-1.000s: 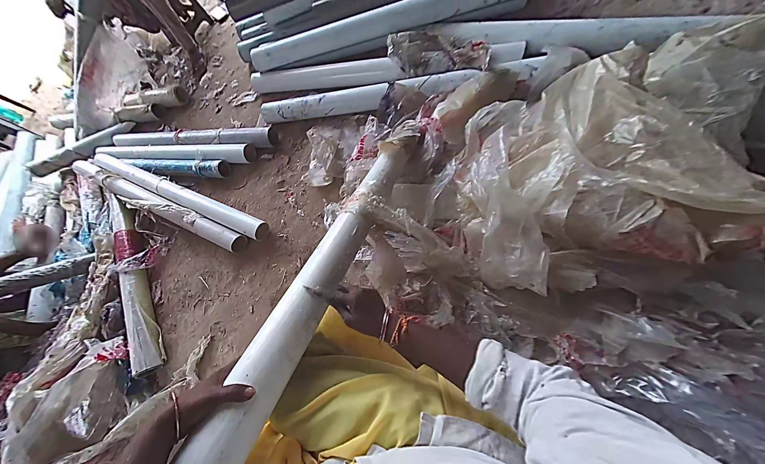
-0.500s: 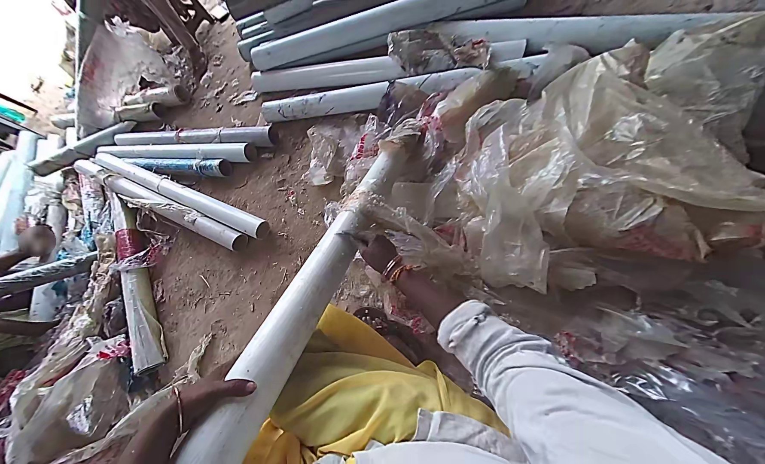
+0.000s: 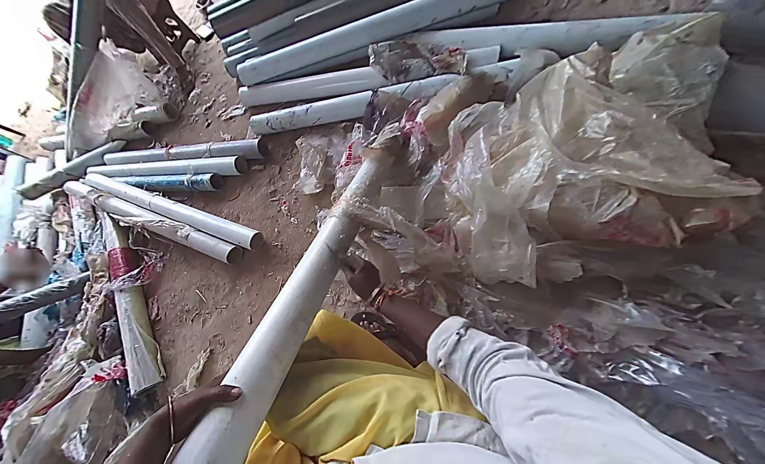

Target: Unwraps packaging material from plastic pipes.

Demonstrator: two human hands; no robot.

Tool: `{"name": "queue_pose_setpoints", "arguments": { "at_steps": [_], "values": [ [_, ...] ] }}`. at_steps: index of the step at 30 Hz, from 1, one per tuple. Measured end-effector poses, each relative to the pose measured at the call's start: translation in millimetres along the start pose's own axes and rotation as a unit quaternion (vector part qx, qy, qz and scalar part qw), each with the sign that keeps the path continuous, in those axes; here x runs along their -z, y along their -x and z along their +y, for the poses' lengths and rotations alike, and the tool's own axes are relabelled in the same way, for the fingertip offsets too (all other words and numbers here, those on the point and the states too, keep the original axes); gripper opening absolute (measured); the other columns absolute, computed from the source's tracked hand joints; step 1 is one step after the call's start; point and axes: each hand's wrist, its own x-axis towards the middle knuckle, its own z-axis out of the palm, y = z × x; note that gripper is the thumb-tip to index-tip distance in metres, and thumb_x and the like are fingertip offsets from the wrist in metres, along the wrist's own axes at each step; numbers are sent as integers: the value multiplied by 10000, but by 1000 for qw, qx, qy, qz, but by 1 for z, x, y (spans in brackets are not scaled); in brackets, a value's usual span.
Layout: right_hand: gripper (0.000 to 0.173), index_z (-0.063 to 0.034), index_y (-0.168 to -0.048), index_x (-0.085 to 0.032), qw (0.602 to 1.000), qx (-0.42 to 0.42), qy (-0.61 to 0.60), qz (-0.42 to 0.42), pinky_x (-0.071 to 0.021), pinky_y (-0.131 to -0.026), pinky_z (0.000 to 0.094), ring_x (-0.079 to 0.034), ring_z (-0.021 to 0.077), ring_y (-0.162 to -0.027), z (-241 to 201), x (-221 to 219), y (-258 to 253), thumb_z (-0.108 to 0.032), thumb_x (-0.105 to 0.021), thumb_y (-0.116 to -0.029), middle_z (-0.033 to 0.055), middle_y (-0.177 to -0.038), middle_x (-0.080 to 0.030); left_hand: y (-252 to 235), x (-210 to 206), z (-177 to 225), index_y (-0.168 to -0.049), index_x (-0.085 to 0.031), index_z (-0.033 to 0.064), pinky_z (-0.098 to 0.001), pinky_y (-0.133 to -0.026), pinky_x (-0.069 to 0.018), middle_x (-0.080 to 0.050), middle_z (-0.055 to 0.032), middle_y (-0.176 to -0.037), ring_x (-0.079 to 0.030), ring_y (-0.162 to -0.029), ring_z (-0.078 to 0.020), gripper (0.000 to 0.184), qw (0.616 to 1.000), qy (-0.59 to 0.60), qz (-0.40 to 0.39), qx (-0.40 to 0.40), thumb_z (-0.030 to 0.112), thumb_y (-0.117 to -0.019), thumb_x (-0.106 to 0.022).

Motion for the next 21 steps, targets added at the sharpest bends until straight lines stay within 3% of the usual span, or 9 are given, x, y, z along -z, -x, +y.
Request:
{"name": "queue_pose_setpoints", "arguments": {
  "at_steps": [3,6,9,11,14,15,17,19,21],
  "values": [
    [367,-130,-1318,-722,971,236,33,3,-586,-743,524,-741,374,-896,-2,-31,43,-112,-561,-990,226,-1071,-742,0,1,1,-1291,-476,149,-280,-708,-602,-700,46,-898,-702,-784,-77,626,1000,-4,-6,4,350,-731,-670],
    [319,-53,-1266,-733,992,119,12,38,-555,-842,561,-720,398,-975,15,-17,12,-126,-546,-1018,240,-1132,-726,-1,3,-1,-1270,-510,160,-288,-717,-608,-716,45,-898,-711,-789,-83,664,1000,9,-13,0,377,-679,-721],
    [350,-68,-1376,-659,999,-12,-1,45,-482,-1024,580,-654,393,-1199,22,3,-29,-157,-514,-1070,209,-1328,-670,-2,2,1,-1290,-492,159,-281,-713,-604,-713,47,-900,-707,-790,-77,692,1000,9,-12,1,377,-669,-707],
    [362,-93,-1392,-654,999,9,4,37,-499,-1004,562,-670,389,-1168,15,-2,-20,-150,-510,-1064,211,-1309,-679,-2,3,1,-1293,-488,154,-286,-720,-605,-714,42,-903,-709,-795,-82,686,1000,16,-12,-4,368,-679,-706],
    [345,-124,-1312,-725,982,188,8,24,-580,-810,532,-738,367,-954,13,-32,23,-144,-548,-1017,223,-1127,-738,-2,4,0,-1290,-493,161,-278,-709,-605,-714,49,-896,-709,-785,-76,675,1000,15,-12,-5,363,-684,-710],
    [337,-113,-1296,-733,979,202,7,24,-581,-779,531,-740,367,-920,17,-34,28,-143,-552,-1014,223,-1100,-742,-3,4,0,-1291,-492,164,-275,-710,-607,-715,53,-900,-710,-787,-73,686,1000,12,-17,-5,376,-681,-719],
    [322,-60,-1290,-722,992,113,-2,49,-559,-813,553,-719,377,-932,30,-22,14,-151,-553,-1030,225,-1093,-731,-5,4,-2,-1287,-494,155,-283,-707,-606,-710,46,-902,-706,-789,-80,681,1000,6,-17,-2,373,-680,-712],
    [365,-87,-1399,-649,999,23,-7,49,-528,-918,558,-697,379,-1020,34,-8,-8,-178,-530,-1066,216,-1160,-711,-5,6,-1,-1274,-508,149,-287,-710,-608,-716,41,-901,-710,-788,-85,680,1000,6,-19,-11,392,-676,-723],
    [330,-29,-1315,-698,994,81,-30,62,-543,-863,550,-711,383,-956,25,-20,9,-122,-551,-1034,233,-1091,-727,-3,4,0,-1285,-489,141,-278,-710,-603,-705,47,-899,-704,-789,-75,688,1000,-1,-14,-7,390,-682,-706]
  ]
}}
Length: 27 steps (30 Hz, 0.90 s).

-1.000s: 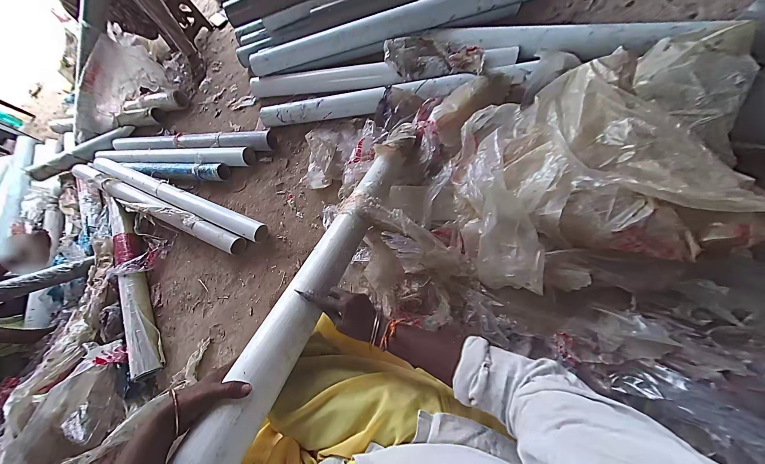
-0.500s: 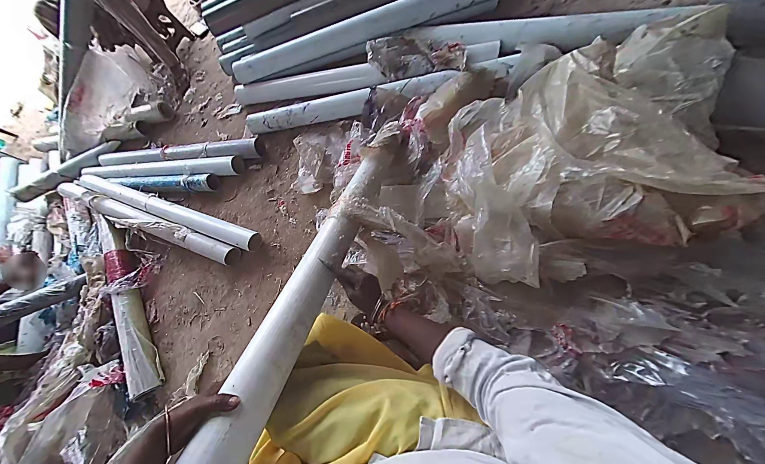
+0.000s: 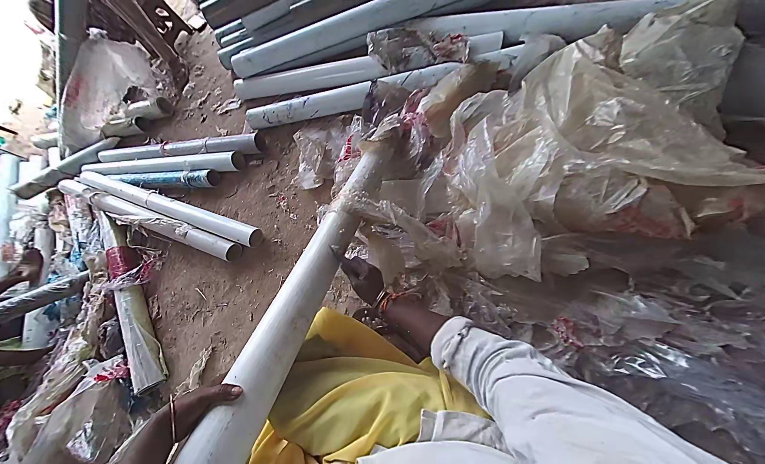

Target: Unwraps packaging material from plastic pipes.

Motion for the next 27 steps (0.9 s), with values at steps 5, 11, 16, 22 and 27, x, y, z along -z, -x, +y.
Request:
{"name": "queue_pose_setpoints", "arguments": {
  "at_steps": [5,11,16,22,27],
  "values": [
    [317,-46,-1272,-730,998,57,-28,-3,-575,-842,513,-730,350,-938,2,-15,20,-116,-554,-1018,222,-1088,-741,-4,3,-4,-1279,-503,161,-289,-714,-611,-717,43,-902,-713,-793,-85,729,1000,6,-10,1,440,-653,-749],
    [303,-26,-1239,-740,994,102,-2,-35,-578,-800,525,-730,359,-902,-8,-7,25,-109,-558,-1011,226,-1044,-738,-1,-1,1,-1281,-504,160,-286,-710,-607,-714,43,-902,-709,-790,-80,678,1000,9,-3,2,382,-674,-710],
    [304,-31,-1273,-715,998,-20,56,-36,-531,-872,601,-701,416,-1012,-9,15,-14,-121,-544,-1039,244,-1162,-708,-3,-1,-1,-1316,-482,142,-294,-723,-607,-713,31,-933,-710,-809,-90,751,1000,-3,-2,6,386,-652,-735],
    [395,-186,-1428,-638,964,65,114,-232,-520,-867,570,-695,395,-1031,-57,32,1,-222,-482,-1067,226,-1199,-699,-4,0,-2,-1357,-458,147,-296,-730,-611,-714,31,-949,-714,-823,-90,768,1000,-9,-3,0,383,-677,-728],
    [395,-206,-1447,-621,979,-72,145,-122,-500,-923,613,-678,403,-1112,-25,50,-59,-183,-499,-1072,196,-1234,-708,-3,-4,-1,-1383,-420,147,-282,-747,-598,-686,39,-983,-695,-842,-75,715,999,-40,-7,-1,358,-749,-676]
  ]
}}
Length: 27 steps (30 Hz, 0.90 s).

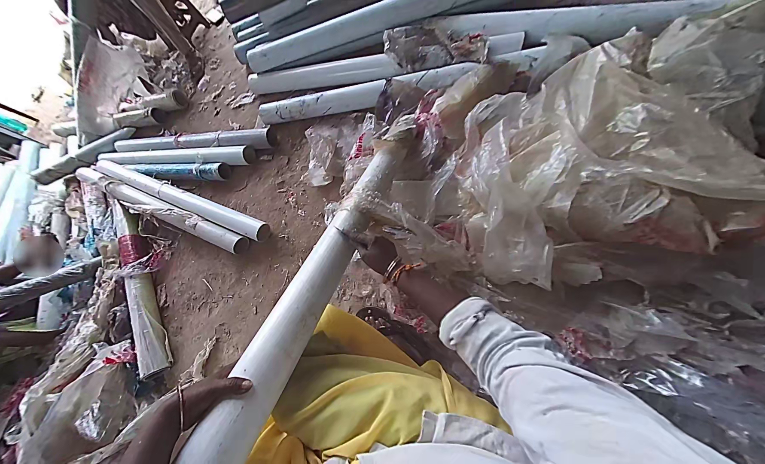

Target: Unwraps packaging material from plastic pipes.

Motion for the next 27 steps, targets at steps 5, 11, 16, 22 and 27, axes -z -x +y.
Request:
{"name": "queue_pose_setpoints", "arguments": {
  "at_steps": [5,11,16,22,27],
  "values": [
    [405,-166,-1423,-636,987,106,41,-117,-503,-929,595,-665,409,-1122,-42,-6,39,-163,-484,-1047,225,-1287,-666,1,-3,2,-1392,-416,135,-291,-746,-605,-703,26,-973,-707,-833,-86,780,1000,3,9,-4,373,-708,-705],
    [399,-171,-1449,-612,999,-46,22,-16,-491,-945,624,-664,426,-1134,1,6,3,-178,-505,-1064,222,-1256,-690,1,-3,2,-1415,-398,133,-299,-767,-603,-697,14,-1004,-705,-862,-95,773,1000,-2,1,-2,358,-738,-693],
    [376,-148,-1409,-649,997,67,2,-48,-499,-956,602,-671,402,-1136,4,-1,19,-186,-499,-1067,211,-1260,-693,-1,-1,4,-1439,-387,133,-312,-768,-601,-697,-5,-1022,-705,-873,-109,825,1000,-7,8,6,385,-719,-703],
    [338,-74,-1322,-702,995,96,-25,-5,-531,-890,591,-702,412,-1039,7,-32,50,-173,-515,-1058,237,-1174,-714,2,-5,10,-1453,-363,112,-293,-761,-594,-683,-13,-1024,-696,-867,-97,782,1000,-7,11,17,320,-762,-666],
    [315,-47,-1301,-710,990,93,-84,66,-549,-868,561,-714,387,-983,10,-40,42,-130,-554,-1041,228,-1128,-725,2,-3,7,-1420,-388,121,-268,-730,-582,-669,5,-982,-679,-822,-75,659,1000,-9,14,22,290,-820,-603]
  ]
}}
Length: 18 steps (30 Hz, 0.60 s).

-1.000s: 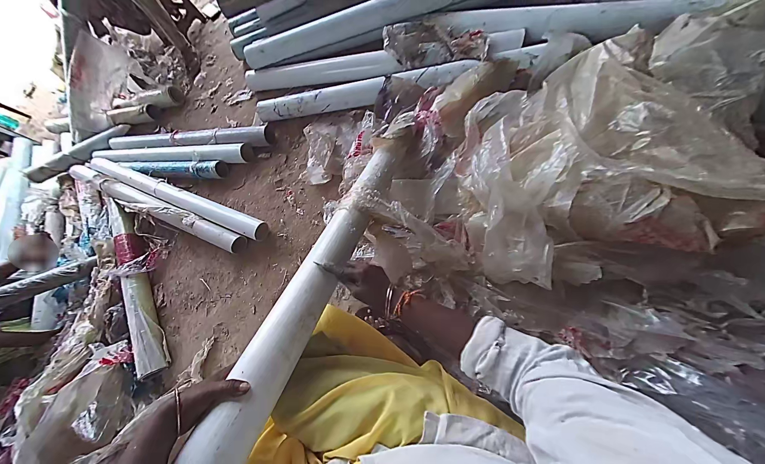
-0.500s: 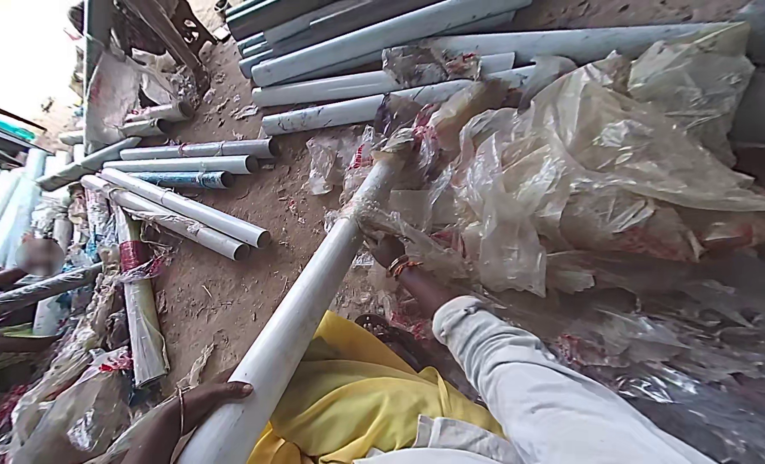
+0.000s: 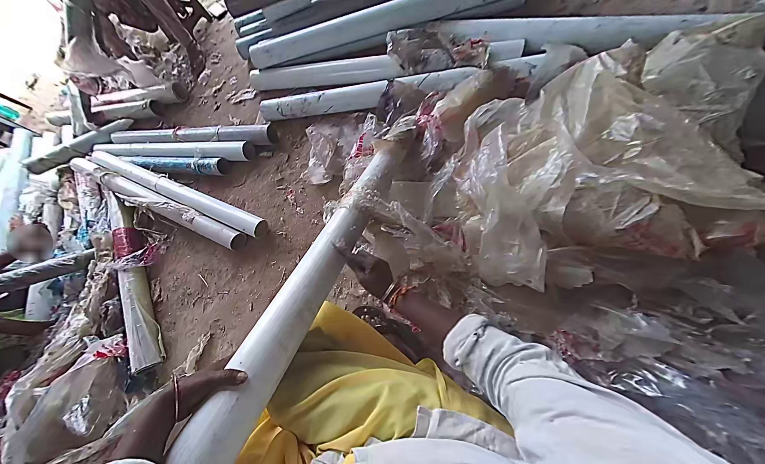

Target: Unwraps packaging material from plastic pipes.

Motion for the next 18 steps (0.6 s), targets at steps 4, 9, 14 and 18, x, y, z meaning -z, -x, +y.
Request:
{"name": "queue_pose_setpoints", "arguments": {
  "at_steps": [4,9,14,18],
  "values": [
    [344,-93,-1299,-729,987,138,-55,60,-603,-811,501,-752,347,-942,-4,-50,26,-84,-564,-997,214,-1117,-750,2,1,-1,-1338,-454,148,-257,-705,-588,-688,46,-917,-689,-786,-60,616,1000,5,8,4,337,-775,-620],
    [299,21,-1287,-690,987,-77,-94,101,-492,-1028,558,-681,393,-1141,14,-26,-27,-95,-556,-1047,241,-1231,-705,2,2,-1,-1265,-485,141,-254,-690,-583,-683,43,-868,-687,-764,-64,449,1000,23,13,9,268,-841,-562],
    [318,-41,-1278,-727,996,8,-46,76,-559,-900,516,-726,365,-1014,2,-24,2,-108,-557,-1017,230,-1142,-736,0,5,-1,-1308,-468,130,-272,-712,-585,-683,32,-899,-687,-787,-76,477,1000,18,5,11,274,-864,-564],
    [355,51,-1390,-597,976,-193,-99,15,-435,-1096,459,-617,383,-1239,-39,30,-3,-85,-481,-1084,267,-1317,-652,1,5,-1,-1291,-467,142,-271,-705,-587,-680,37,-884,-687,-774,-76,457,1000,21,6,13,285,-865,-550]
  ]
}}
